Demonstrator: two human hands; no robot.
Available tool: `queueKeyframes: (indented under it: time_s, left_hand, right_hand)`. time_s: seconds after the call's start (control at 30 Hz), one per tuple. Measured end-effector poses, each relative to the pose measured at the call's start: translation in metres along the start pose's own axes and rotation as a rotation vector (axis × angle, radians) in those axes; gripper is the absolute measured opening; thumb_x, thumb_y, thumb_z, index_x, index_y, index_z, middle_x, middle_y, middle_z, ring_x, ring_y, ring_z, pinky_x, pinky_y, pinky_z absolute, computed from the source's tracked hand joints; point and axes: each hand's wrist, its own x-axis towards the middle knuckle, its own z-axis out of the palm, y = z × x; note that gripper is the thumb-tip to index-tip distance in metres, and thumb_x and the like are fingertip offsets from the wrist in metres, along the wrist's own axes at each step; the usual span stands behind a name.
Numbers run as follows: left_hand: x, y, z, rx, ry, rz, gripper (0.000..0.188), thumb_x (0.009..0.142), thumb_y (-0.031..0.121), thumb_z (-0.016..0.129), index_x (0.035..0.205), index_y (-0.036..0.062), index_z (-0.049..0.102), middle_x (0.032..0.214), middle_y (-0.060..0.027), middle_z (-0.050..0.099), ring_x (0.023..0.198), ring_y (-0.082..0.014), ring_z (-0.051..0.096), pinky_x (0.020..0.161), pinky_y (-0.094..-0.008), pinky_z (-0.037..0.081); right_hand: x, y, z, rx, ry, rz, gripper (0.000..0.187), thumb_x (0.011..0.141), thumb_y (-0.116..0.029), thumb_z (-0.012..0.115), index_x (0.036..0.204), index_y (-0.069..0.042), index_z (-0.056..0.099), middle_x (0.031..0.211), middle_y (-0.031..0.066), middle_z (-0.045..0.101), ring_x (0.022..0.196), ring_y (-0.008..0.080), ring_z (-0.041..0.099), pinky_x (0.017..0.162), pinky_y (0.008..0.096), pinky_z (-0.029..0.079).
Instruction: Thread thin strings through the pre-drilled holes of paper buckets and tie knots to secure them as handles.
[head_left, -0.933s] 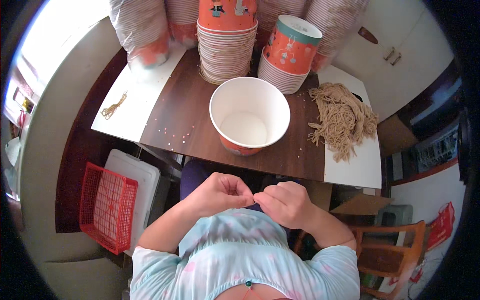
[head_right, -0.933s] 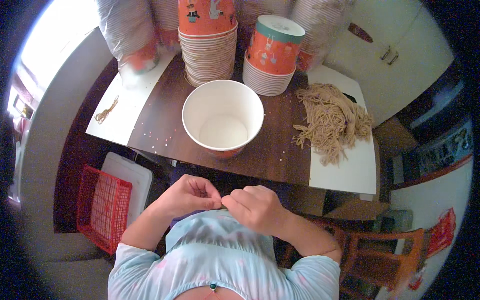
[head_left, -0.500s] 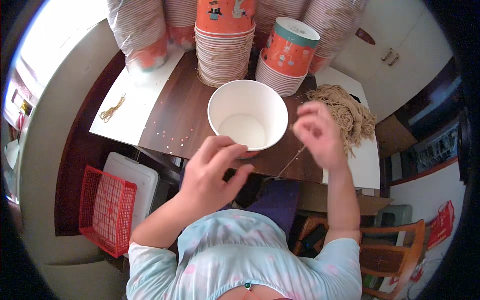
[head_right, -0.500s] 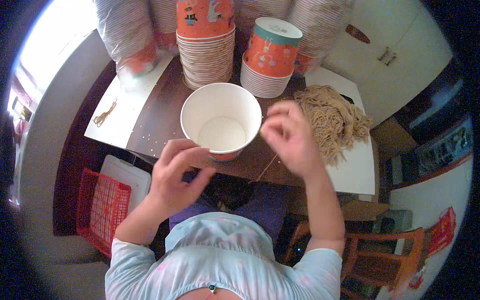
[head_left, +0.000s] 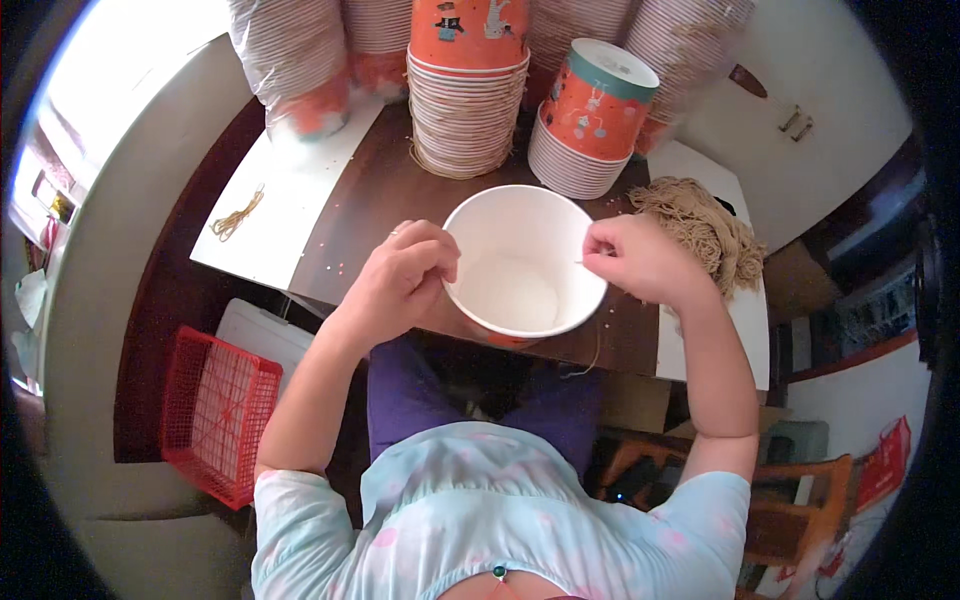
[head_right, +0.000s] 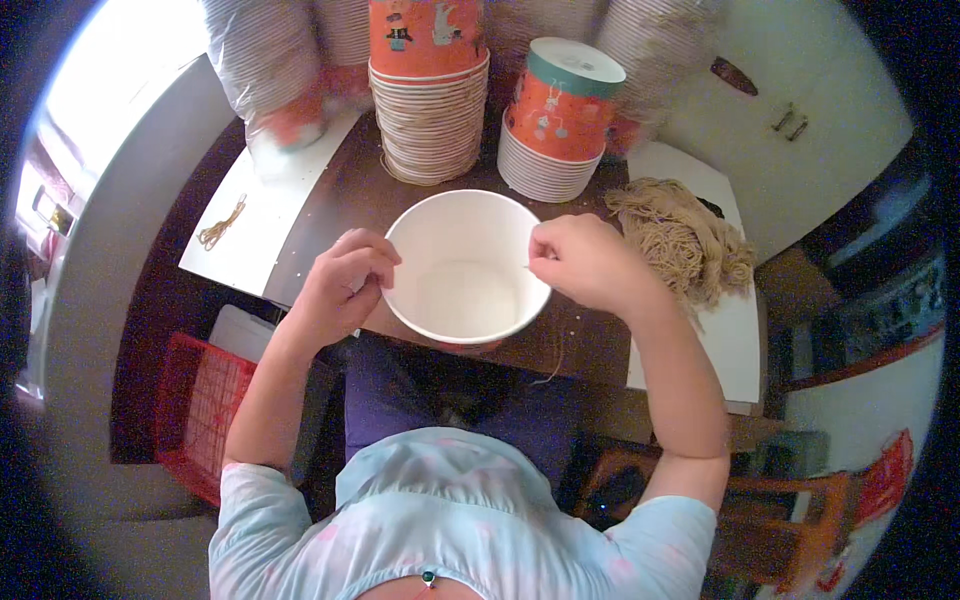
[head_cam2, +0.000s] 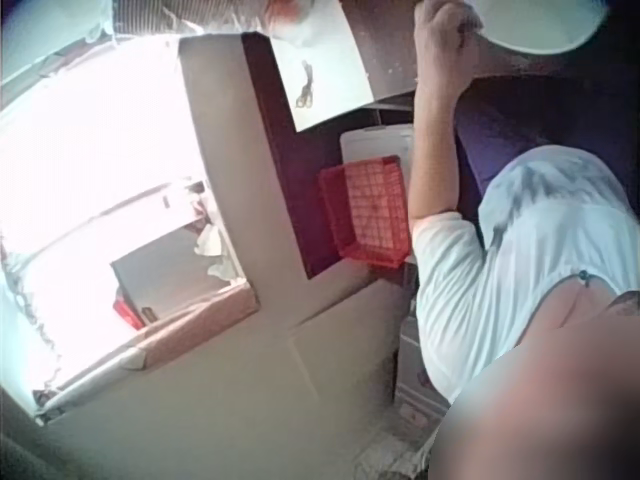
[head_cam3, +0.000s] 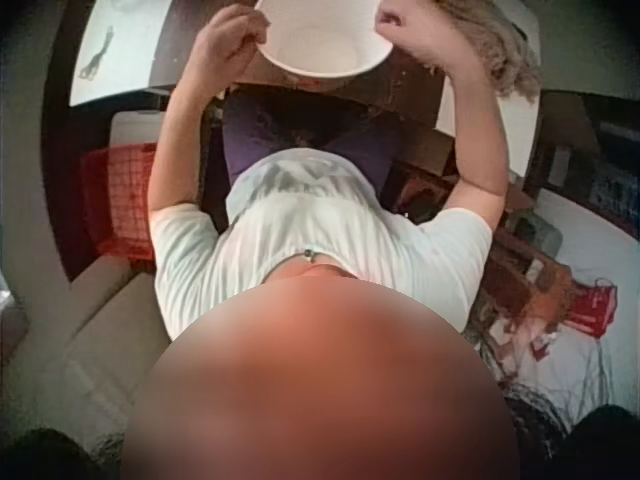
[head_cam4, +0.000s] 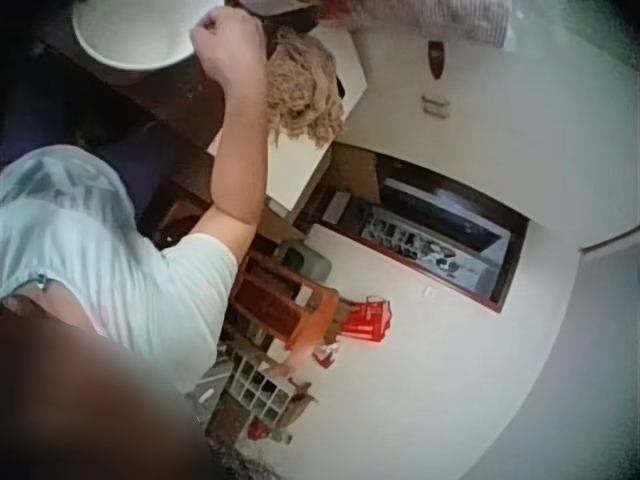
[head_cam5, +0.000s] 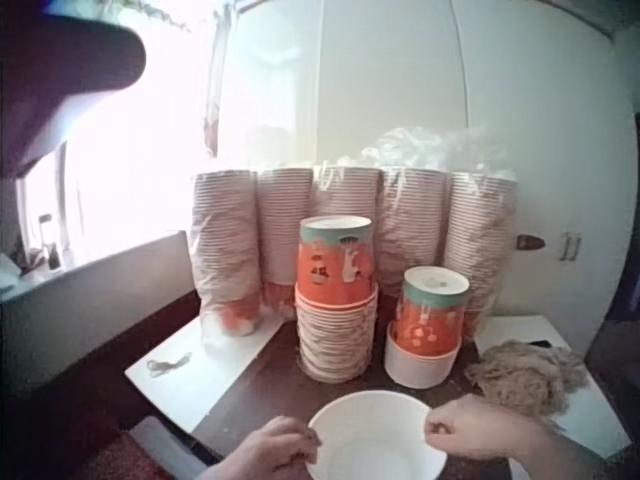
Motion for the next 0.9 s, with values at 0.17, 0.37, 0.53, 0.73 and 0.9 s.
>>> queueKeyframes:
  time_s: [0.17,0.37,0.53,0.73,0.9]
  left_hand:
    - [0.006,-0.005,0.012,-0.001,-0.05,0.006,0.013,0.067,-0.009,0.057,0.075,0.0017,0.057,0.093,-0.0104,0.057,0.085,-0.0283,0.058,0.072,-0.0348,0.049]
    - [0.01,-0.01,0.012,0.063,0.004,0.012,0.013,0.065,-0.01,0.055,0.071,0.0007,0.056,0.083,-0.0105,0.056,0.078,-0.0276,0.058,0.068,-0.035,0.048]
    - [0.042,-0.012,-0.006,-0.106,-0.072,-0.058,0.017,0.063,-0.01,0.046,0.075,-0.003,0.057,0.078,-0.0112,0.056,0.074,-0.0222,0.057,0.062,-0.029,0.045]
    - [0.062,-0.01,0.002,-0.051,-0.228,0.016,0.044,0.067,-0.008,0.045,0.108,-0.0016,0.058,0.102,-0.013,0.058,0.081,-0.0207,0.057,0.067,-0.0274,0.045]
    - [0.053,0.0,0.01,-0.127,-0.157,-0.084,0.045,0.073,-0.006,0.051,0.117,0.0005,0.055,0.106,-0.0109,0.057,0.078,-0.017,0.056,0.065,-0.0273,0.046]
  right_hand:
    - [-0.022,-0.025,-0.009,-0.041,0.413,-0.338,0.007,0.078,-0.006,0.064,0.079,0.001,0.063,0.083,0.009,0.052,0.07,0.0172,0.056,0.063,0.0286,0.045]
    - [-0.003,-0.021,-0.006,-0.356,0.448,-0.323,0.009,0.076,-0.007,0.062,0.08,0.001,0.064,0.079,0.0125,0.056,0.069,0.0237,0.058,0.063,0.0345,0.046]
    - [-0.006,-0.007,-0.008,-0.137,0.219,-0.152,0.013,0.073,-0.009,0.061,0.074,0.003,0.062,0.069,0.014,0.059,0.064,0.0248,0.058,0.061,0.0345,0.046]
    - [-0.01,0.021,0.003,0.114,-0.05,0.038,0.015,0.076,-0.011,0.062,0.078,0.004,0.062,0.069,0.0087,0.063,0.065,0.0119,0.058,0.061,0.0281,0.046]
    - [-0.029,0.015,-0.022,0.097,0.347,-0.291,0.01,0.079,-0.01,0.064,0.079,0.0,0.064,0.078,0.0066,0.058,0.068,0.0145,0.056,0.064,0.0281,0.045]
